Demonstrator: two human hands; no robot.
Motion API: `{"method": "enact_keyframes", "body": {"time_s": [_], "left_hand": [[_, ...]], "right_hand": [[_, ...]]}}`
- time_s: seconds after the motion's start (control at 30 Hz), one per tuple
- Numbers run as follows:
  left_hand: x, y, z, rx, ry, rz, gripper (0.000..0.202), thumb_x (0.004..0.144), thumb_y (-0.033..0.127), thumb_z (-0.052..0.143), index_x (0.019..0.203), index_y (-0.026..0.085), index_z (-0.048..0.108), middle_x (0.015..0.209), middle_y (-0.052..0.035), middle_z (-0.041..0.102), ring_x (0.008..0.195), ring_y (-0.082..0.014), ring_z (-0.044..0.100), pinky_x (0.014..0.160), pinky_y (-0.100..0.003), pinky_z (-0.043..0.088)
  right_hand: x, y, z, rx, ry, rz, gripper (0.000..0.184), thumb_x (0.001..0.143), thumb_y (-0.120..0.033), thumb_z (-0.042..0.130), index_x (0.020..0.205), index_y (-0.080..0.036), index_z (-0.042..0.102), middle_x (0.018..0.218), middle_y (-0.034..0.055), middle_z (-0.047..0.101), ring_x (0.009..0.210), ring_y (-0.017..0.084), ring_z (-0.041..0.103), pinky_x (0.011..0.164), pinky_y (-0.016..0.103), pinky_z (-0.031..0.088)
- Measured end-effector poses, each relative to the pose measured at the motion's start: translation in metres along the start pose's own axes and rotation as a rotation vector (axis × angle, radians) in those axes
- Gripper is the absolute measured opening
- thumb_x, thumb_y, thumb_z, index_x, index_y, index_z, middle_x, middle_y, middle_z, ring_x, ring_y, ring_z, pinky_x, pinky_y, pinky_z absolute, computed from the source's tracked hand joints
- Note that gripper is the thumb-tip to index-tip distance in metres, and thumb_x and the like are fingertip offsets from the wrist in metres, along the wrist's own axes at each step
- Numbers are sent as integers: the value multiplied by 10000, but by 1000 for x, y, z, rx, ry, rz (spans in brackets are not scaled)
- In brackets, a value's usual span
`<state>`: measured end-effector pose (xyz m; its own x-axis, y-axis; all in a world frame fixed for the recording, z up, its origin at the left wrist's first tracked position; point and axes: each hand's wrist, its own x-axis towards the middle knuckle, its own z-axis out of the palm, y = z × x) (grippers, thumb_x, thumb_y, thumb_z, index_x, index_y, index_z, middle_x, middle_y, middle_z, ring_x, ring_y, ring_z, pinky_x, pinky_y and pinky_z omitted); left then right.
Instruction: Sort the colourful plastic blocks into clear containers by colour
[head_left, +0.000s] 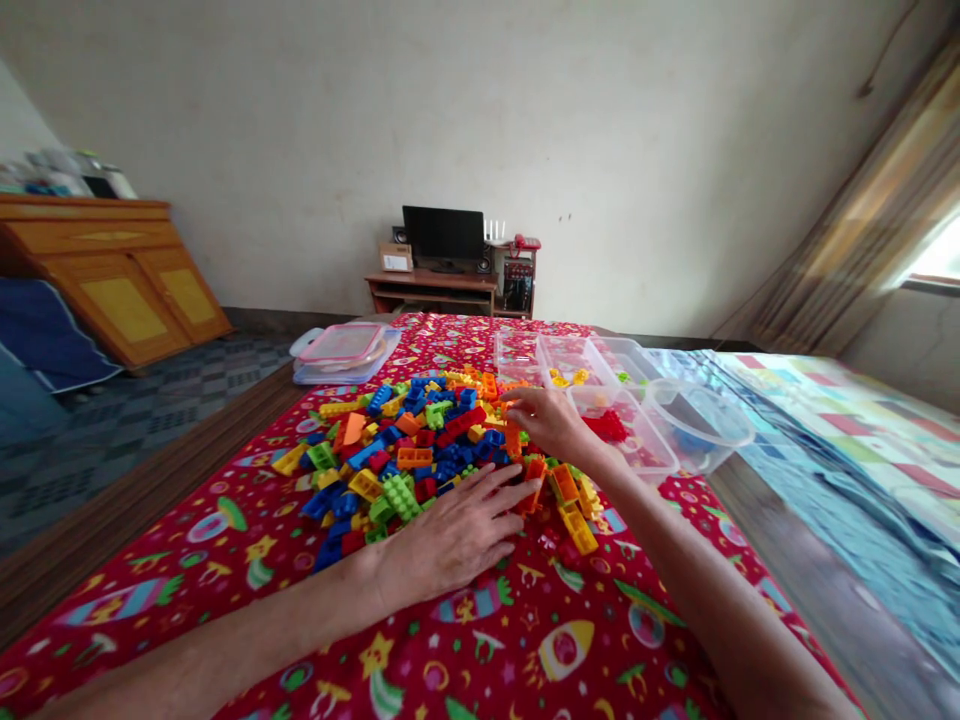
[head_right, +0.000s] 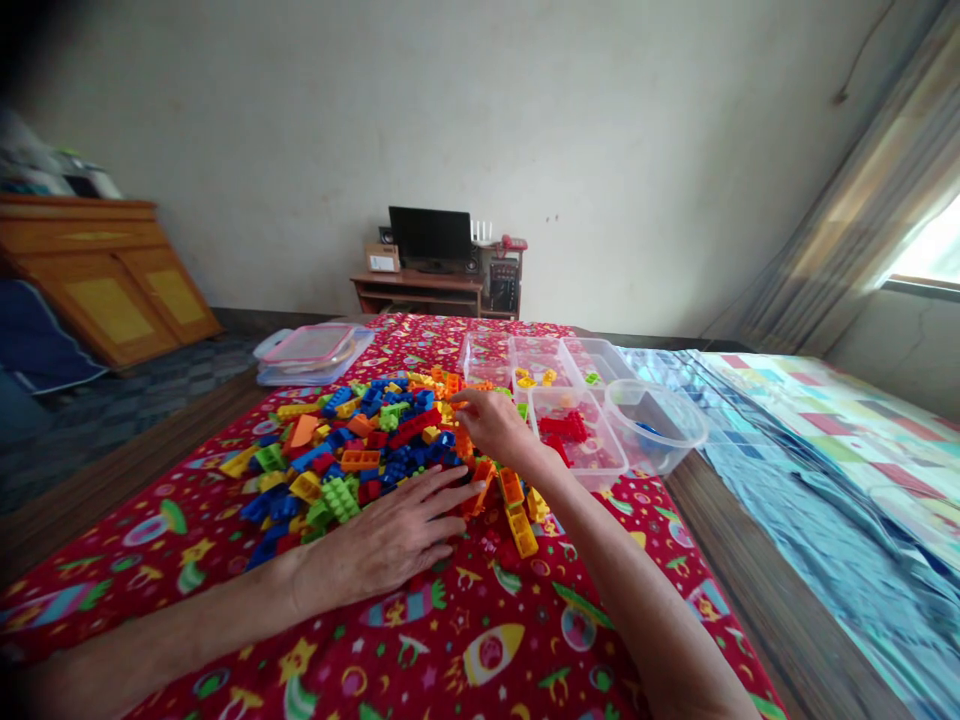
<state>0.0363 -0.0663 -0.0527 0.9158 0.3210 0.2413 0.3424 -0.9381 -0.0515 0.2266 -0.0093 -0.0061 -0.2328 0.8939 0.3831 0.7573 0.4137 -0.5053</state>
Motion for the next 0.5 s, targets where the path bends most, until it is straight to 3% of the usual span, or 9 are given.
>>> {"method": "enact_keyframes", "body": {"time_s": [0.1,0.23,0.37,0.5], "left_hand": [[0,-5,3,-7,20,-64,168,934,268,489,1009,205,626,1387,-32,500,1315,-215,406,1122,-397,330],[2,-6,-3,-71,57,-68,174,939,281,486,1056,193,580,1188,-47,606,1164,-188,525,1097,-376,344],[2,-5,-2,-54,42,-71,432,932,315,506,1345,244,403,1140,-39,589,1089,-191,540,1058,-387,352],[0,-7,1,-4,-13,-115,356,923,334,517,1268,249,491,1021,-35,576,980,-202,549,939,-357,416]], "right_hand": [[0,1,1,-22,3,-21,248,839,-184,557,1038,-190,705,915,58,741,809,164,683,744,255,487],[1,4,3,-22,-30,-31,249,830,-183,562,1036,-175,703,914,65,738,807,166,682,729,245,480],[1,7,5,-10,-79,-45,218,814,-185,581,994,-162,703,869,56,733,771,154,669,690,230,465],[0,5,4,-26,-74,-52,205,806,-196,605,979,-152,705,840,60,727,744,149,658,655,225,444]]}}
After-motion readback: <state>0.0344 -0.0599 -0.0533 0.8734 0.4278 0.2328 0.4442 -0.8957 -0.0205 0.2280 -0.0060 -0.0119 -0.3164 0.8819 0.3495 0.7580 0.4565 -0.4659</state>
